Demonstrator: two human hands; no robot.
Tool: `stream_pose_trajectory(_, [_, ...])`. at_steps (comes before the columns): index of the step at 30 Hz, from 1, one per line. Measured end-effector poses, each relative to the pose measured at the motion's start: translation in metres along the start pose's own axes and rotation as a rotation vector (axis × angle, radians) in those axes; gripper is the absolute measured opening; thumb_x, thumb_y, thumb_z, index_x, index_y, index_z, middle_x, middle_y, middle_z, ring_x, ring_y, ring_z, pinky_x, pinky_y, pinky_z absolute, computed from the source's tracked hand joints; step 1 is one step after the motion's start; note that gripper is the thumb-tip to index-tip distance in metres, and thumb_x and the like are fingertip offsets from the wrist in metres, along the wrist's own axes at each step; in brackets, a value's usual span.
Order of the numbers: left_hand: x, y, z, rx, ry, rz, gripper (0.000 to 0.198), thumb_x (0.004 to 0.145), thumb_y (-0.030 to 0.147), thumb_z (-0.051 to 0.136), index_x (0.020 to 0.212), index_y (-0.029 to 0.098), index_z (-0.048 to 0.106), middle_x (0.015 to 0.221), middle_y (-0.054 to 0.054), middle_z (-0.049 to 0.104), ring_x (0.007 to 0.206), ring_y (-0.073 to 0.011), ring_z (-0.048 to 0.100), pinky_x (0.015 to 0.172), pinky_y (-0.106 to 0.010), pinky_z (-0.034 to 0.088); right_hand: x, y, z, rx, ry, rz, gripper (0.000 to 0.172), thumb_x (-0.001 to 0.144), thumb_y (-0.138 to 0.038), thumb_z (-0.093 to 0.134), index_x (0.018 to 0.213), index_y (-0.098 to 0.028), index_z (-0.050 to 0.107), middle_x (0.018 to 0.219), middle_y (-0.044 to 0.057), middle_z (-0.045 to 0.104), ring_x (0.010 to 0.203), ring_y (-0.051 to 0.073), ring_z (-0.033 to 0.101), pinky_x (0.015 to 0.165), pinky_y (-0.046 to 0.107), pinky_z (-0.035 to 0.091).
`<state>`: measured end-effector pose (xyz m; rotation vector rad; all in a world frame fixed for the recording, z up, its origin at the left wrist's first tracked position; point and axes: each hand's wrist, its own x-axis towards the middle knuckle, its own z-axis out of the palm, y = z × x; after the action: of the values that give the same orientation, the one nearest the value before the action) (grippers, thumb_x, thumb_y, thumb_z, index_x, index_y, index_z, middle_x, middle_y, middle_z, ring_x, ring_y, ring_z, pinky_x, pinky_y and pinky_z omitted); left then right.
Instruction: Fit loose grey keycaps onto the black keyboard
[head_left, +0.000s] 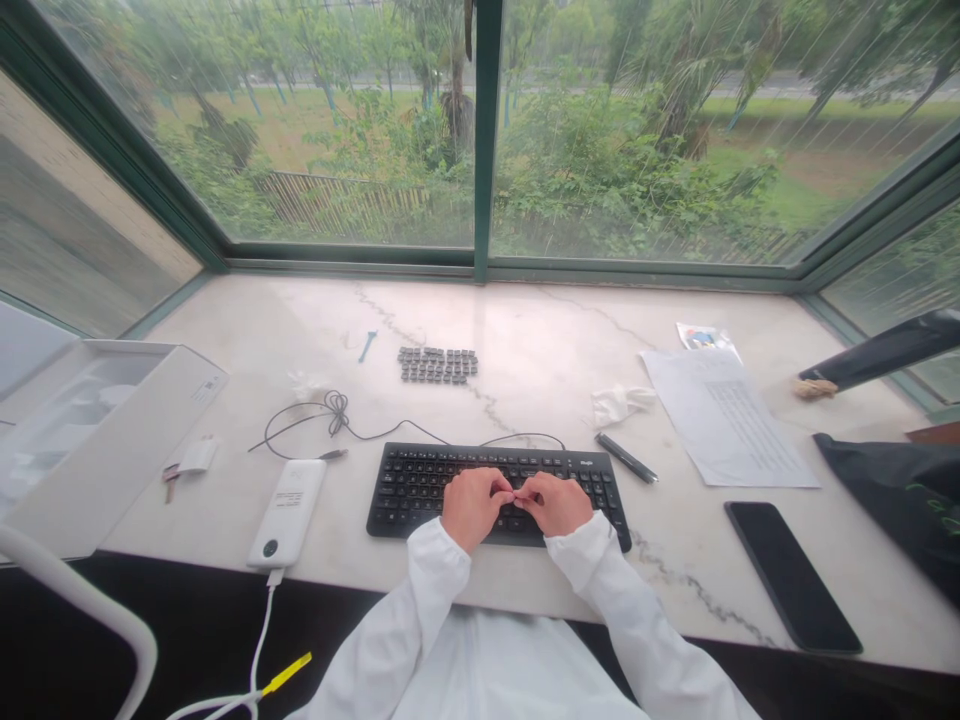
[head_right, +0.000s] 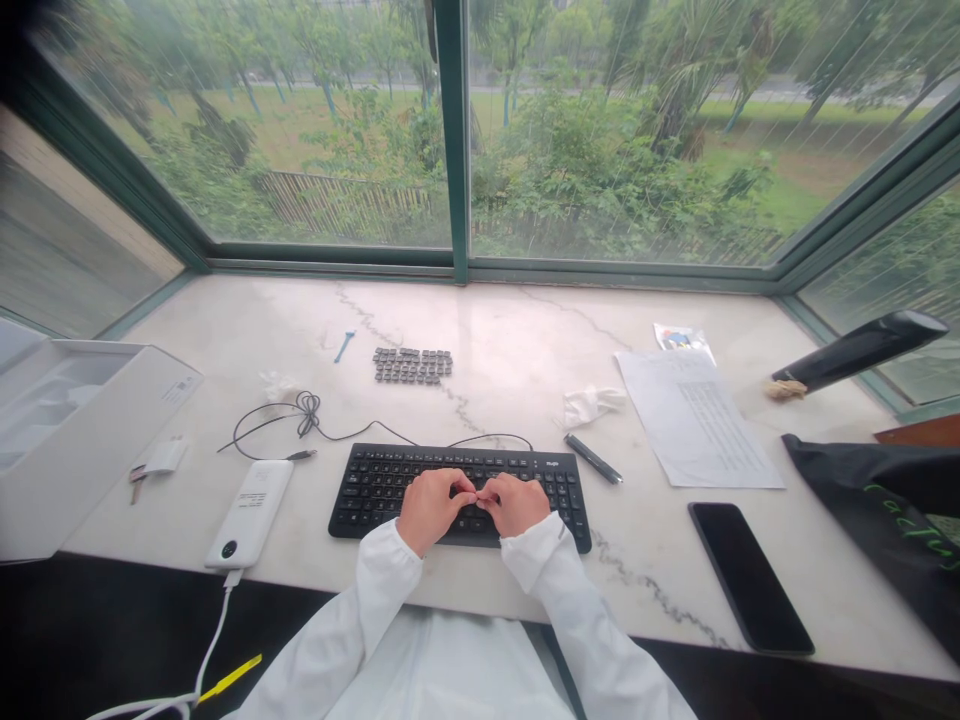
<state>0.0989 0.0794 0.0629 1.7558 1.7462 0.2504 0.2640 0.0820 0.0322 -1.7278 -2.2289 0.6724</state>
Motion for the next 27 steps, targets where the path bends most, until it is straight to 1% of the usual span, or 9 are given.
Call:
stream_pose_trajectory(5, [-0.002, -0.002, 0.004, -0.024, 0.032, -0.016, 0.009, 0.078, 0.035, 0.062, 0.079, 0.029, 0.069, 0.086, 0.005, 0.071, 0.081, -0.0135, 0.064, 0.068, -0.023, 0.042, -0.003, 0.002, 0.002, 0.023, -0.003, -0.001, 0.010, 0.080, -0.026, 0.062, 0.072, -0.028, 0.068, 0.076, -0.005, 0.067, 0.062, 0.008, 0.058, 0.060, 0.022, 0.032])
stream_pose_trajectory(9, [0.001, -0.004, 0.007, -0.035, 0.042, -0.030, 0.009, 0.077, 0.035, 0.062, 0.079, 0.031, 0.070, 0.083, 0.006, 0.071, 0.078, -0.0144, 0.064, 0.068, -0.024, 0.042, -0.003, 0.000, 0.000, 0.006, 0.009, 0.013, 0.012, 0.082, -0.026, 0.059, 0.079, -0.030, 0.069, 0.079, -0.005, 0.068, 0.070, 0.010, 0.061, 0.064, 0.024, 0.033])
stream_pose_trajectory(13, [0.006, -0.001, 0.002, 0.011, -0.001, -0.063, 0.011, 0.075, 0.038, 0.064, 0.079, 0.031, 0.070, 0.080, 0.003, 0.071, 0.078, -0.0163, 0.063, 0.070, -0.026, 0.043, -0.001, -0.003, -0.002, -0.050, 0.019, 0.061, 0.012, 0.083, -0.029, 0.057, 0.078, -0.029, 0.068, 0.079, -0.004, 0.067, 0.072, 0.011, 0.061, 0.063, 0.025, 0.032])
stream_pose_trajectory(17, [0.012, 0.002, -0.002, 0.066, -0.056, -0.066, 0.013, 0.072, 0.038, 0.066, 0.080, 0.027, 0.068, 0.081, 0.002, 0.071, 0.080, -0.0168, 0.063, 0.070, -0.026, 0.042, 0.001, -0.007, -0.007, -0.008, 0.004, 0.129, 0.007, 0.079, -0.029, 0.061, 0.074, -0.027, 0.066, 0.076, -0.005, 0.067, 0.070, 0.012, 0.060, 0.063, 0.026, 0.031])
stream_pose_trajectory(22, [0.018, 0.003, 0.001, 0.108, -0.068, -0.061, 0.017, 0.071, 0.034, 0.067, 0.084, 0.026, 0.060, 0.083, 0.001, 0.069, 0.082, -0.0179, 0.062, 0.070, -0.027, 0.042, 0.003, -0.016, -0.011, 0.027, -0.046, 0.253, 0.007, 0.076, -0.026, 0.064, 0.069, -0.025, 0.063, 0.073, -0.005, 0.066, 0.070, 0.013, 0.059, 0.065, 0.027, 0.029])
stream_pose_trajectory(27, [0.021, 0.006, 0.003, 0.175, -0.097, -0.081, 0.017, 0.072, 0.033, 0.064, 0.086, 0.025, 0.058, 0.087, -0.002, 0.068, 0.083, -0.0202, 0.063, 0.069, -0.028, 0.042, 0.006, -0.022, -0.009, -0.035, -0.088, 0.277, 0.008, 0.077, -0.022, 0.062, 0.069, -0.024, 0.061, 0.076, -0.003, 0.066, 0.074, 0.015, 0.060, 0.065, 0.029, 0.027])
